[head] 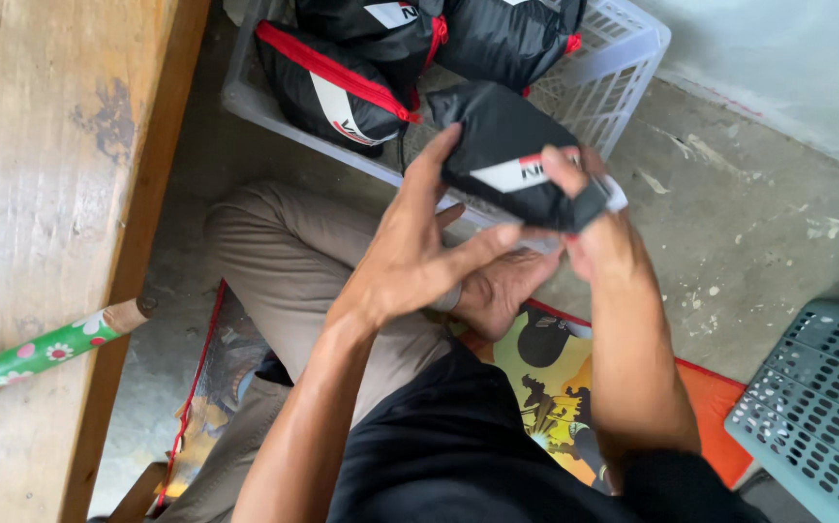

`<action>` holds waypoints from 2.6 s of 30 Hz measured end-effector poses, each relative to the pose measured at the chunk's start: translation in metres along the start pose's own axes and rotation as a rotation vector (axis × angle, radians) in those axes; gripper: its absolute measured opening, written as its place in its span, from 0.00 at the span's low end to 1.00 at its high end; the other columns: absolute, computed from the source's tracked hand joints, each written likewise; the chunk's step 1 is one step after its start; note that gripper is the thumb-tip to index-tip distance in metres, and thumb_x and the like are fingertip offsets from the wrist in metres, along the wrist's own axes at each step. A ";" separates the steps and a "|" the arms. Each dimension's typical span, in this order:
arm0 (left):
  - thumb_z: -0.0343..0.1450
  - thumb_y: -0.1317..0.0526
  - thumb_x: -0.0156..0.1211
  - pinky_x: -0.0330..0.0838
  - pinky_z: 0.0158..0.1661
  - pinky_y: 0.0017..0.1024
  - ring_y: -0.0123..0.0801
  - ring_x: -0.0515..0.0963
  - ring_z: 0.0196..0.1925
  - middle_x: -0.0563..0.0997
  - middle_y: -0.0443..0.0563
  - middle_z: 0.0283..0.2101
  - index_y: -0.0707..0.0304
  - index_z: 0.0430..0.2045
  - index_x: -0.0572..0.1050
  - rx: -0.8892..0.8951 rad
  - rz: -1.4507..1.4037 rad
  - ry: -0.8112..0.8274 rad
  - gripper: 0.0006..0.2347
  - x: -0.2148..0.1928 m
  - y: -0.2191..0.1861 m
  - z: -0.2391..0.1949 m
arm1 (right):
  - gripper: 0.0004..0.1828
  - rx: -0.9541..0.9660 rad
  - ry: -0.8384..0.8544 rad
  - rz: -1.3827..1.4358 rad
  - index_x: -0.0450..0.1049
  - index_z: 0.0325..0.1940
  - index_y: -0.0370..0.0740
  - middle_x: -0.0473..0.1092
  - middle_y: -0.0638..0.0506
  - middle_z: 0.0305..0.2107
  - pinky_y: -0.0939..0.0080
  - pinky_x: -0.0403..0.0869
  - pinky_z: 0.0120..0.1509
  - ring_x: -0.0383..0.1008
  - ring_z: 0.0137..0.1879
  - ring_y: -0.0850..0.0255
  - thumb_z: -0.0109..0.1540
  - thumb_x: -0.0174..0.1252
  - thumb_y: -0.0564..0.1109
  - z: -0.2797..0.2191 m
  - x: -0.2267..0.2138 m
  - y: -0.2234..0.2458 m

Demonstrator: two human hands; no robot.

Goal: The person folds a black fabric item on a wooden table, secures it with a red strap, and brushes it with a feather duster. They then place the item in a plastic crate and fold a larger black fabric item on the table.

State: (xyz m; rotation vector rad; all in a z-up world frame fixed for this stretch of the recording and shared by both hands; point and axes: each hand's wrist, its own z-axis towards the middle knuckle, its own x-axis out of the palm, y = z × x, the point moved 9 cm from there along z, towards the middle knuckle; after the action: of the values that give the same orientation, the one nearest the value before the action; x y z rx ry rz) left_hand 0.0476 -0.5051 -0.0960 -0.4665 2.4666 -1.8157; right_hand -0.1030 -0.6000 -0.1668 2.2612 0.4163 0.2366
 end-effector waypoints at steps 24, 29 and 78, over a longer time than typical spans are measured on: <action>0.67 0.68 0.54 0.66 0.59 0.39 0.54 0.69 0.61 0.62 0.66 0.62 0.70 0.50 0.67 0.326 0.574 -0.190 0.17 -0.002 0.062 0.031 | 0.44 0.540 -0.047 0.534 0.71 0.54 0.39 0.71 0.39 0.51 0.31 0.64 0.59 0.69 0.57 0.44 0.42 0.49 0.69 0.071 0.058 -0.037; 0.72 0.67 0.51 0.64 0.63 0.43 0.52 0.63 0.68 0.57 0.61 0.67 0.63 0.50 0.70 0.436 0.500 -0.030 0.12 0.000 0.025 -0.014 | 0.55 0.168 -0.456 -0.021 0.41 0.72 0.58 0.47 0.60 0.70 0.48 0.64 0.59 0.52 0.72 0.61 0.43 0.44 0.74 0.057 0.010 -0.015; 0.73 0.58 0.56 0.53 0.63 0.44 0.49 0.70 0.62 0.71 0.61 0.58 0.57 0.53 0.69 0.067 1.456 -1.561 0.15 -0.159 0.035 -0.370 | 0.24 -1.618 0.677 -0.794 0.64 0.61 0.28 0.58 0.32 0.49 0.45 0.67 0.63 0.65 0.56 0.40 0.66 0.55 0.46 -0.241 0.334 0.036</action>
State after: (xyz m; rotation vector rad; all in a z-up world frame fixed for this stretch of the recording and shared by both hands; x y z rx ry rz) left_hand 0.1139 -0.1104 -0.0356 0.0592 0.9260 -0.4064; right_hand 0.1422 -0.3317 0.0299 0.3189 0.9520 0.6125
